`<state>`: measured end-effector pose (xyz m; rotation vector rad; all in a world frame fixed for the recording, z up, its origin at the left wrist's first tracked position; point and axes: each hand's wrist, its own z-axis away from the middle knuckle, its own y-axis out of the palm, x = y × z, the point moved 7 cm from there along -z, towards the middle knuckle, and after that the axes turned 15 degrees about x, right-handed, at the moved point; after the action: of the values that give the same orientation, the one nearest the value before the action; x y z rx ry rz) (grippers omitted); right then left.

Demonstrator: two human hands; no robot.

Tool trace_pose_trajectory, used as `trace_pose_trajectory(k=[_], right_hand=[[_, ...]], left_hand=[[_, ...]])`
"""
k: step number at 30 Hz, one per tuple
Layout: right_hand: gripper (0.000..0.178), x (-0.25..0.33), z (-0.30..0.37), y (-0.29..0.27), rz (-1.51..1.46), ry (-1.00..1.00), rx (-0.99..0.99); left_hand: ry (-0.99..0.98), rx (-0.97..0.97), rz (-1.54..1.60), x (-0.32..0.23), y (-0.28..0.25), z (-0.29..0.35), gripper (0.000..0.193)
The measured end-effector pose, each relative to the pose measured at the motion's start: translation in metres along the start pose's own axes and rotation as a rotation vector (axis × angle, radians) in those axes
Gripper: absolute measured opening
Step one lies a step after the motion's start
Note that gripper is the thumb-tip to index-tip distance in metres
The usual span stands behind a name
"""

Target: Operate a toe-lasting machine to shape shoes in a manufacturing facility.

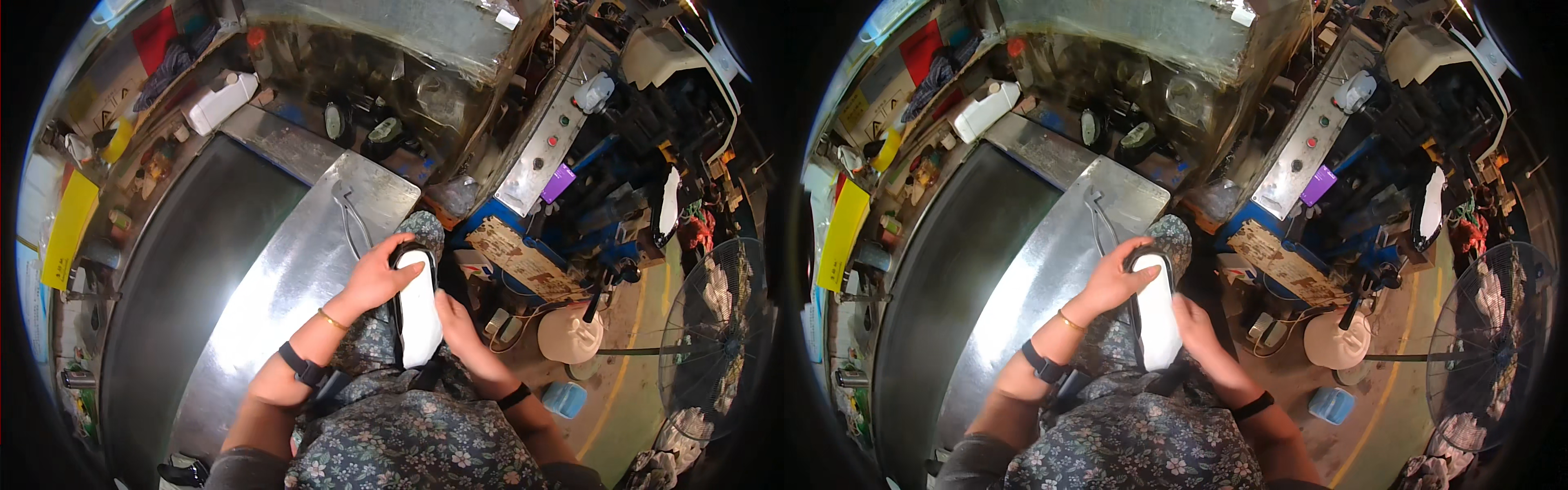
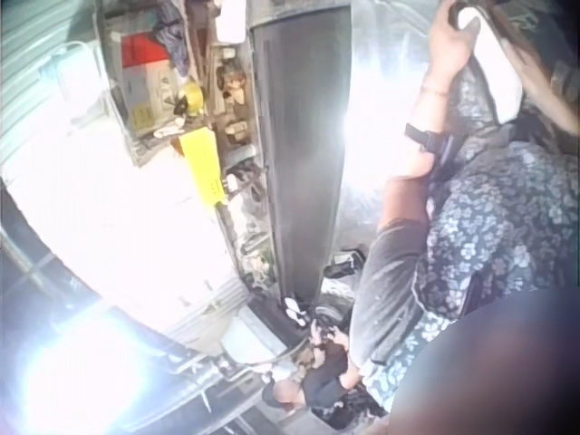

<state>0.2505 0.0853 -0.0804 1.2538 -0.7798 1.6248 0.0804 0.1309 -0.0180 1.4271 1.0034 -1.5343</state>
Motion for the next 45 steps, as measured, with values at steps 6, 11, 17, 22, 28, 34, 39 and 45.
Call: trace_pose_trajectory(k=[6, 11, 17, 22, 28, 34, 39, 45], right_hand=[[0.053, 0.068, -0.001, 0.002, 0.499, -0.045, 0.262], [0.046, -0.008, 0.002, -0.005, -0.368, 0.206, 0.178], [0.063, -0.020, 0.002, 0.018, -0.192, 0.452, 0.189], [0.036, 0.067, -0.018, 0.027, 1.242, 0.091, 0.180], [0.052, 0.018, -0.005, 0.010, 0.180, 0.139, 0.416], [0.051, 0.007, 0.003, 0.019, -0.231, 0.089, 0.130], [0.056, 0.030, -0.012, 0.043, 0.278, 0.022, 0.101], [0.050, 0.037, -0.014, 0.058, 0.368, 0.017, 0.124]], left_hand=[[-0.145, 0.013, 0.218, 0.030, -0.012, -0.004, 0.044], [-0.155, -0.019, 0.163, 0.034, 0.001, 0.017, 0.046], [-0.099, 0.005, 0.052, 0.045, -0.006, 0.014, 0.047], [-0.096, -0.005, -0.072, 0.040, -0.009, -0.004, 0.048], [-0.137, 0.063, -0.210, 0.040, -0.012, 0.000, 0.055], [-0.102, -0.031, 1.055, 0.039, -0.007, 0.003, 0.052], [-0.553, -0.249, -0.546, 0.011, -0.012, 0.034, 0.042], [-0.568, 0.119, -0.713, 0.002, -0.026, 0.039, 0.043]])
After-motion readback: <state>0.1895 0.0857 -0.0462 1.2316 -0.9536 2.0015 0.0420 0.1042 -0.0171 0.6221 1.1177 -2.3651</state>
